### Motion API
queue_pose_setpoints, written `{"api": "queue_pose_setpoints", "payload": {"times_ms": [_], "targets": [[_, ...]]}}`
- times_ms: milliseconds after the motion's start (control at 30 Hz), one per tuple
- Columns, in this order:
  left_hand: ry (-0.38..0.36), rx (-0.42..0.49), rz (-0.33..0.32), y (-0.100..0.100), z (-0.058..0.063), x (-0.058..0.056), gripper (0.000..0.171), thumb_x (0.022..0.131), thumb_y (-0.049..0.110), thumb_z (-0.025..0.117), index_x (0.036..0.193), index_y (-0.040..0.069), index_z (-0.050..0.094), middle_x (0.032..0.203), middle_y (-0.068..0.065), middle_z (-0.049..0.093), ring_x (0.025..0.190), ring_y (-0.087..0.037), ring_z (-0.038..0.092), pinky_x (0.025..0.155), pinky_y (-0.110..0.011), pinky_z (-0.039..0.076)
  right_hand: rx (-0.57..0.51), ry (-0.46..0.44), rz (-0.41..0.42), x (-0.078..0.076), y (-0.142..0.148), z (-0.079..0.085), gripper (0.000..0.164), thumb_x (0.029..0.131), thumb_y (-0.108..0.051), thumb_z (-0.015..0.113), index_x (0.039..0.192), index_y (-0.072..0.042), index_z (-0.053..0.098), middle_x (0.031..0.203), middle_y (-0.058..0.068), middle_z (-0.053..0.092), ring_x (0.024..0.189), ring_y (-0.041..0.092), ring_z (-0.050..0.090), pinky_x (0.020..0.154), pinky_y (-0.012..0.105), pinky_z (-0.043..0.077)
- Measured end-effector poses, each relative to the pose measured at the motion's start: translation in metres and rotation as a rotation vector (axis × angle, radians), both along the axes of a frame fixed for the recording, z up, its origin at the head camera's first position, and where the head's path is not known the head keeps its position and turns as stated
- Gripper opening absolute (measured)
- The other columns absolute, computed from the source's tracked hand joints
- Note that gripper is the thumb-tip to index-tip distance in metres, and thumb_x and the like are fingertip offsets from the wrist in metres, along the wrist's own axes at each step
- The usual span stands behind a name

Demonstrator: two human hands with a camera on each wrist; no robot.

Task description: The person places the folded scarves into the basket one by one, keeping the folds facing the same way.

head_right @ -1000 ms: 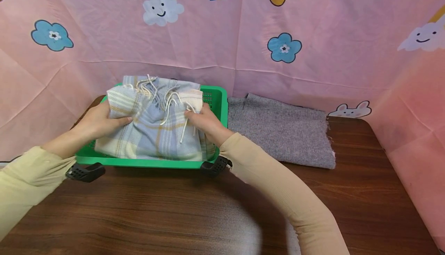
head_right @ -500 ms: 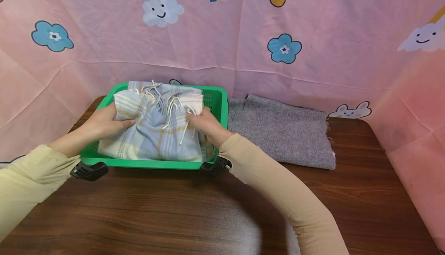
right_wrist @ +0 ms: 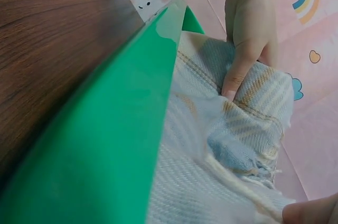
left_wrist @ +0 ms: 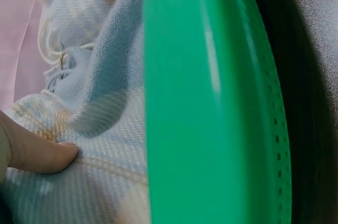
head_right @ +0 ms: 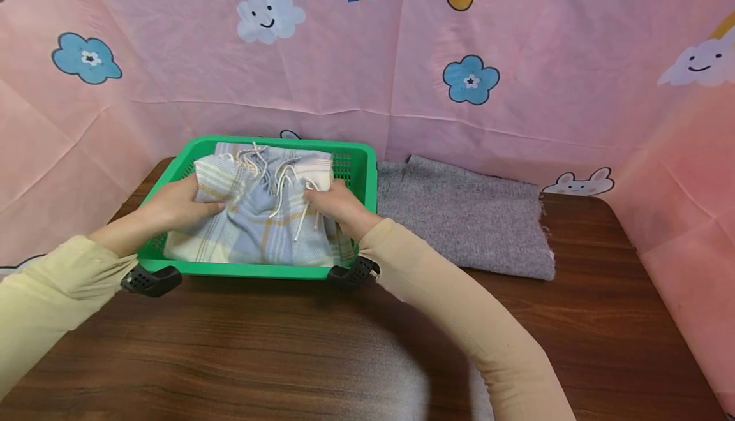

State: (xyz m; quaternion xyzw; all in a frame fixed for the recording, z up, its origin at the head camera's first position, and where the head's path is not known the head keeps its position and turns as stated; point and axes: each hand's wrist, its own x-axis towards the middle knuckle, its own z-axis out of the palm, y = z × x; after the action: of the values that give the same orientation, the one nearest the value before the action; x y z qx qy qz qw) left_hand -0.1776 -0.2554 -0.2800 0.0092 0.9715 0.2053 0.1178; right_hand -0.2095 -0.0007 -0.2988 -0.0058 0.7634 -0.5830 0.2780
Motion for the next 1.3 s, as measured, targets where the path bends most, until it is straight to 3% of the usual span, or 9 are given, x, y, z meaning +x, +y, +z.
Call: {"api": "queue_pose_setpoints", "payload": {"times_ms": [200,533,800,1300], "targets": [[-0.003,-0.01,-0.008,0.0005,-0.0006,-0.0024,0.065,0.095,0.019,0.054,0.14,-0.016,0.024,0.131,-0.041,0.042,0.118,-0.054,0.044,0.095,-0.062,0.039,0.024,-0.024,0.002,-0.0013,-0.0001,0.0014,0.061,0.1,-0.026,0.052,0.148,-0.004,0.022,0.151,0.014,0.023,0.143,0.028,0.023,0.115,0.044,0.026],[-0.053,-0.051,-0.011,0.0032,0.0004,-0.0037,0.078,0.095,0.019,0.052,0.144,-0.021,0.006,0.137,-0.044,0.032,0.126,-0.057,0.034,0.1,-0.062,0.036,0.064,-0.043,0.017,-0.0029,0.0007,0.0007,0.072,0.1,-0.027,0.051,0.153,-0.005,0.008,0.161,0.01,0.007,0.148,0.027,0.012,0.118,0.045,0.021],[-0.021,-0.056,-0.026,0.0023,-0.0013,-0.0029,0.065,0.094,0.017,0.053,0.136,-0.023,0.023,0.126,-0.044,0.043,0.116,-0.056,0.044,0.094,-0.062,0.04,0.091,-0.051,0.026,-0.0021,0.0024,-0.0007,0.08,0.096,-0.021,0.055,0.154,-0.007,0.002,0.162,0.009,0.005,0.148,0.027,0.012,0.118,0.047,0.019],[-0.011,-0.051,-0.032,0.0018,-0.0034,-0.003,0.058,0.094,0.015,0.052,0.133,-0.021,0.029,0.124,-0.043,0.046,0.115,-0.056,0.045,0.094,-0.062,0.04,0.102,-0.047,0.043,-0.0013,0.0044,-0.0025,0.077,0.097,-0.022,0.053,0.154,-0.008,0.003,0.161,0.01,0.005,0.148,0.028,0.014,0.118,0.046,0.018]]}}
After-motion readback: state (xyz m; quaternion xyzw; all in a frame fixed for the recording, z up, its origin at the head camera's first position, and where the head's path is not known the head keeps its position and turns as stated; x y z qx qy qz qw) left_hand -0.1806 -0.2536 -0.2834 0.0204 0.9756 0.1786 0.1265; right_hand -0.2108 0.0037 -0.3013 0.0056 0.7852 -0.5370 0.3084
